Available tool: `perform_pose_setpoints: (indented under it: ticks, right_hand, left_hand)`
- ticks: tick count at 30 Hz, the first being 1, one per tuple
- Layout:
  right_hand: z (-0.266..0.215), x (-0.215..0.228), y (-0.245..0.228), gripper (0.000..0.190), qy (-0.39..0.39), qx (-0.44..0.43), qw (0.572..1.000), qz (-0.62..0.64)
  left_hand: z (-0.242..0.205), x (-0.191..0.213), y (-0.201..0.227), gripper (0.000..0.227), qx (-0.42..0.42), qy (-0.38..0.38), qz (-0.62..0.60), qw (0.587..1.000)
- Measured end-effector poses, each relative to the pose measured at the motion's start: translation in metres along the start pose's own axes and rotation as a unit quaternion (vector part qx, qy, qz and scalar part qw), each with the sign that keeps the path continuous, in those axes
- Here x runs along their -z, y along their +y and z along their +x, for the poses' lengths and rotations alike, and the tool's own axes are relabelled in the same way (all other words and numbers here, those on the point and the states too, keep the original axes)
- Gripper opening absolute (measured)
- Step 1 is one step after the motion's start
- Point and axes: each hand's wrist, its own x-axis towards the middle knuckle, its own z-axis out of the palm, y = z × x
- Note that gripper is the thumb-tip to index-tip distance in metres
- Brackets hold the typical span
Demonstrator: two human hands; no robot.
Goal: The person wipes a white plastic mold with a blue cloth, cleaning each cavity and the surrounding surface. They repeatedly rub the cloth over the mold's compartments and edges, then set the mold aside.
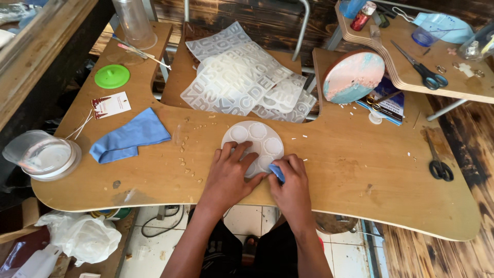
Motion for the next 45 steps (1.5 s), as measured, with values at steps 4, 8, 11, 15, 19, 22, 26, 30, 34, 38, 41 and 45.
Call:
perform_pose_setpoints:
  ticks: [4,8,11,15,19,22,26,30,34,38,41,45]
  right_hand:
    - [0.001,0.001,0.003,0.006,-0.027,0.004,1.0,0.005]
    - [0.004,0.002,0.015,0.006,-0.044,0.01,0.999,0.02]
    - [0.002,0.003,0.024,0.02,-0.044,-0.027,0.991,0.124]
    - [-0.004,-0.001,0.034,0.029,0.044,-0.081,0.983,0.157]
    - [-0.003,-0.004,0.022,0.031,0.039,-0.058,0.989,0.133]
    - [-0.001,-0.002,0.011,0.022,0.004,-0.025,0.999,0.045]
    - [0.0,0.001,0.009,0.019,-0.016,-0.012,0.999,0.028]
    - [0.002,0.002,0.02,0.015,-0.056,0.002,0.997,0.061]
    - [0.001,0.004,0.023,0.019,-0.069,-0.022,0.992,0.1]
    - [0.003,0.008,0.016,0.021,-0.076,-0.038,0.99,0.116]
    - [0.002,0.008,0.017,0.025,-0.057,-0.062,0.988,0.132]
    - [0.003,0.007,0.039,0.024,0.011,-0.13,0.976,0.175]
  left_hand:
    - [0.0,-0.001,-0.001,0.042,0.001,-0.008,0.001,1.0]
    - [0.001,0.001,0.0,0.04,0.0,-0.013,-0.005,1.0]
    - [0.003,0.003,0.001,0.04,0.002,-0.018,-0.014,1.0]
    - [0.004,0.008,0.003,0.042,0.011,-0.031,-0.027,0.999]
    - [0.002,0.006,0.002,0.043,0.003,-0.022,-0.019,1.0]
    - [-0.001,0.003,0.002,0.043,-0.003,-0.016,-0.001,1.0]
    - [-0.002,0.002,0.003,0.045,-0.006,-0.016,0.003,1.0]
    - [-0.002,0.001,0.002,0.046,-0.007,-0.026,0.003,1.0]
    - [-0.002,0.001,0.001,0.046,-0.009,-0.036,0.003,0.999]
    - [-0.002,0.004,0.002,0.048,-0.007,-0.046,0.0,0.999]
    - [0.0,0.006,0.001,0.047,-0.008,-0.057,-0.004,0.998]
    - [0.005,0.011,0.002,0.046,0.014,-0.072,-0.028,0.997]
